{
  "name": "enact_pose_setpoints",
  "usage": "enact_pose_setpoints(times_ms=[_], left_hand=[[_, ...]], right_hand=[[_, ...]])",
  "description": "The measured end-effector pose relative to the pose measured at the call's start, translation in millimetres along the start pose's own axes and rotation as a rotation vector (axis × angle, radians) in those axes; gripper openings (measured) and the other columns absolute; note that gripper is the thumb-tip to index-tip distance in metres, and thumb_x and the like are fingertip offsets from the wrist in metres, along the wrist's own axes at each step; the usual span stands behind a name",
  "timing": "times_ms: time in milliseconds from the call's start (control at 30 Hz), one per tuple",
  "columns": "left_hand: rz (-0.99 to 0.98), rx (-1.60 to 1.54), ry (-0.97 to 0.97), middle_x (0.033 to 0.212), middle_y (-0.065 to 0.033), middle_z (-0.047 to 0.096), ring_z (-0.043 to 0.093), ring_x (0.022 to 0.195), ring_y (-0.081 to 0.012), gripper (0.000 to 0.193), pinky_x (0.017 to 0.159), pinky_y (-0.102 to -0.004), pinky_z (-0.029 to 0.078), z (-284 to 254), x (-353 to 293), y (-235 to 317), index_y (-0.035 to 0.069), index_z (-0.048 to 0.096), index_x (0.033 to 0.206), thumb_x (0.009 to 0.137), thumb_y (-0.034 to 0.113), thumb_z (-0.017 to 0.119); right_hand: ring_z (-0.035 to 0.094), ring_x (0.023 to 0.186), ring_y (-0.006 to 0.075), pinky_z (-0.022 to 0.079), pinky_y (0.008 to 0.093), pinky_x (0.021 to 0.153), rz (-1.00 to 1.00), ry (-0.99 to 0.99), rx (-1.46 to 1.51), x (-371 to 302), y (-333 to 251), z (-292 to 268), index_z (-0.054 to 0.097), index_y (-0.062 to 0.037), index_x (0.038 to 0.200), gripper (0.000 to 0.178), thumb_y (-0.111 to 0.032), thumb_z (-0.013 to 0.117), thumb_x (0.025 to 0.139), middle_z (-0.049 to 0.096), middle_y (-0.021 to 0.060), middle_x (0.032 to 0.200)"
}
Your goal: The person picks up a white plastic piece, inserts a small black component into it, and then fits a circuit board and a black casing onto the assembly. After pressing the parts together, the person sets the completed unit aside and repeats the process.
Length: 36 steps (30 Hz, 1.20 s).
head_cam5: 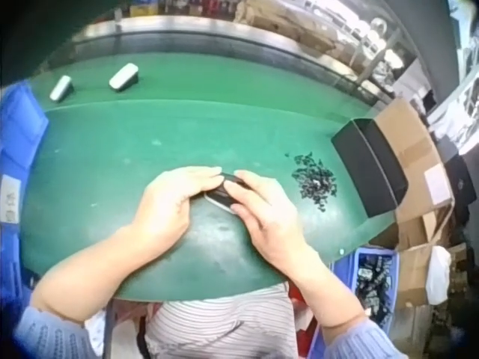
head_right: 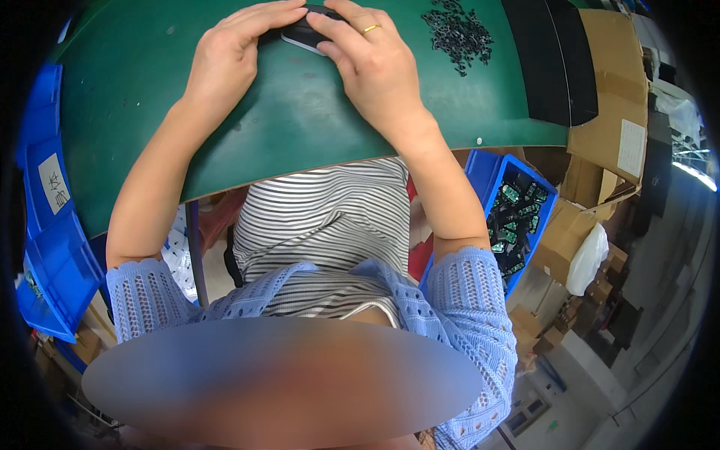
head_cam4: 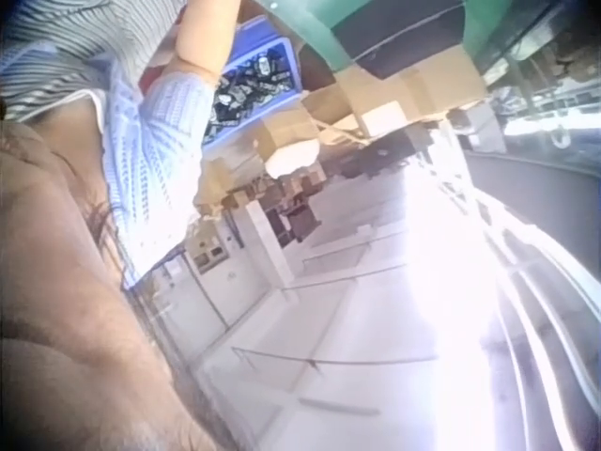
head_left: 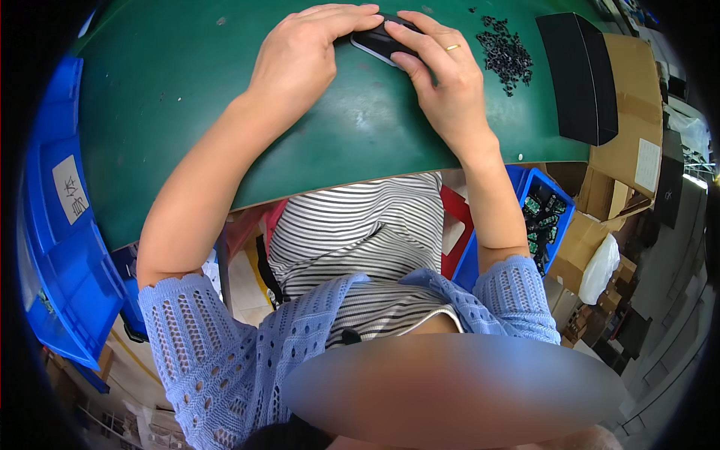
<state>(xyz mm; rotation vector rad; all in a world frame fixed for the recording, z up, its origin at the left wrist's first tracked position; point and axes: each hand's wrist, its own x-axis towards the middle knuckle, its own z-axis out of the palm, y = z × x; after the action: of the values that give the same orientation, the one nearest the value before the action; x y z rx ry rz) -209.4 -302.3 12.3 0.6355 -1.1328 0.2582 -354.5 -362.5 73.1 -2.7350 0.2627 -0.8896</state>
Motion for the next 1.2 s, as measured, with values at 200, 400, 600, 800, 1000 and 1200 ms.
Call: enact_pose_setpoints(times_ms=[200, 400, 600, 800, 1000, 1200], left_hand=[[-0.471, 0.691, -0.642, 0.106, -0.0035, 0.062, 0.057, 0.099, -0.0205, 0.036, 0.083, -0.0348, 0.044, -19.3, 26.7, 52.9, 0.009, 0.064, 0.098, 0.073, -0.006, 0.042], [-0.415, 0.644, -0.607, 0.101, -0.0031, 0.064, 0.058, 0.098, -0.0217, 0.035, 0.084, -0.0348, 0.044, -23.3, 26.0, 48.9, 0.008, 0.065, 0.095, 0.072, -0.006, 0.042], [-0.417, 0.679, -0.674, 0.102, -0.0042, 0.063, 0.058, 0.099, -0.0221, 0.032, 0.084, -0.0347, 0.044, -27.8, 20.1, 43.2, 0.007, 0.065, 0.096, 0.074, -0.006, 0.045], [-0.345, 0.731, -0.718, 0.101, -0.006, 0.063, 0.057, 0.096, -0.0245, 0.024, 0.082, -0.034, 0.045, -19.7, 18.6, 45.9, 0.008, 0.062, 0.099, 0.075, 0.008, 0.06], [-0.538, 0.719, -0.513, 0.085, -0.0105, 0.062, 0.059, 0.079, -0.0244, 0.026, 0.07, -0.0317, 0.048, -11.9, 22.3, 27.6, 0.003, 0.06, 0.097, 0.076, 0.019, 0.065], [-1.14, 0.28, -0.285, 0.078, -0.005, 0.062, 0.056, 0.065, -0.0078, 0.028, 0.061, -0.0201, 0.045, -7.3, 25.0, 43.4, -0.003, 0.056, 0.102, 0.088, 0.022, 0.055]], right_hand=[[0.056, 0.091, 0.0235, 0.046, 0.0314, 0.077, 0.016, 0.008, -0.009, -1.5, -2.1, 1.4, 0.063, -0.0116, 0.102, 0.031, -0.005, 0.066, 0.071, 0.059, 0.0056, 0.107], [0.056, 0.091, 0.0231, 0.046, 0.0314, 0.077, 0.019, 0.037, 0.031, -6.8, 2.8, 6.0, 0.063, -0.0109, 0.101, 0.031, -0.005, 0.066, 0.071, 0.06, 0.0059, 0.106], [0.056, 0.091, 0.0233, 0.046, 0.0313, 0.077, 0.056, 0.028, 0.035, -11.4, 2.6, 10.7, 0.063, -0.0105, 0.1, 0.03, -0.004, 0.067, 0.07, 0.06, 0.0064, 0.106], [0.056, 0.088, 0.0198, 0.048, 0.0279, 0.073, 0.121, -0.063, 0.194, -2.4, 23.4, 1.0, 0.063, -0.0118, 0.098, 0.028, -0.011, 0.067, 0.071, 0.059, 0.0035, 0.104], [0.055, 0.092, 0.0113, 0.044, 0.0247, 0.084, 0.514, -0.172, 0.772, 26.8, 27.7, -13.5, 0.057, -0.003, 0.112, 0.03, -0.014, 0.059, 0.084, 0.06, 0.0044, 0.1], [0.053, 0.096, 0.0141, 0.042, 0.0269, 0.088, 0.561, 0.008, 1.031, 27.7, 16.0, 10.1, 0.051, 0.0005, 0.113, 0.035, -0.013, 0.061, 0.083, 0.056, 0.008, 0.104]])
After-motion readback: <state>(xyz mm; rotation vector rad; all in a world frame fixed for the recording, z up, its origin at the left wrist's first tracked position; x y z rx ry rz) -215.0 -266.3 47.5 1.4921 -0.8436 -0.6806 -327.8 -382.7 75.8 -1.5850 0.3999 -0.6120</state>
